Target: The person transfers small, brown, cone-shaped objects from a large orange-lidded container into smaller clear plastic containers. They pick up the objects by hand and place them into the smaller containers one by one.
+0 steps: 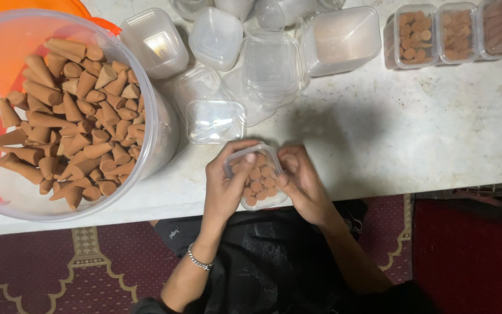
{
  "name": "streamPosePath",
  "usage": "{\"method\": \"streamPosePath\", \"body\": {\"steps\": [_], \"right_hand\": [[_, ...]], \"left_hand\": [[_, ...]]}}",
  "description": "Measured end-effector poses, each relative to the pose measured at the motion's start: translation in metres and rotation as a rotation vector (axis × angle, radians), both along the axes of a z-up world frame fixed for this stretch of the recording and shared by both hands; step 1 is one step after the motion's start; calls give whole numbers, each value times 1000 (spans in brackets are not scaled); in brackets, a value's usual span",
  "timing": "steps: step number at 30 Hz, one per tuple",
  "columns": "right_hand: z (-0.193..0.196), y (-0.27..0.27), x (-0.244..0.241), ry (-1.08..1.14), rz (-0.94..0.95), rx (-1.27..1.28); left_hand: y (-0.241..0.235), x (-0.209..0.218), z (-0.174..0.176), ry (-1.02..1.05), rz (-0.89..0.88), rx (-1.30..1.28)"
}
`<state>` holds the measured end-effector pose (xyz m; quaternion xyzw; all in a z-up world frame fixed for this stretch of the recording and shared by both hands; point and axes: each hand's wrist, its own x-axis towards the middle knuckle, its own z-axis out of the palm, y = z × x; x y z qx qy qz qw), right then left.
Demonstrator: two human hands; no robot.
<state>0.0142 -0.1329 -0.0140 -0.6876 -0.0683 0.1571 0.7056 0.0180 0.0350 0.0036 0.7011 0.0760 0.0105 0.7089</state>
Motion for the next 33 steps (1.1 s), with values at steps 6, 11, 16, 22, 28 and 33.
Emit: {"method": "streamPosePath", "body": {"steps": [6,11,16,22,28,33], "right_hand": [[26,13,22,-153,14,-359],[19,13,25,-194,-58,-360],[10,18,13,-224,-209,-330],[5,2,21,-203,-154,-177],[17,0,34,-226,72,-213],[15,18,16,-91,-150,-98]], "left_hand": [[-6,-3,2,1,-84,112],[-17,-16,18,81,7,-1],[-30,-34,4,71,37,-99],[-19,-27,-16,-8,126,-22],[-15,-27,-15,-10,99,-24],[-36,-36,-25,5,210,-167]]}}
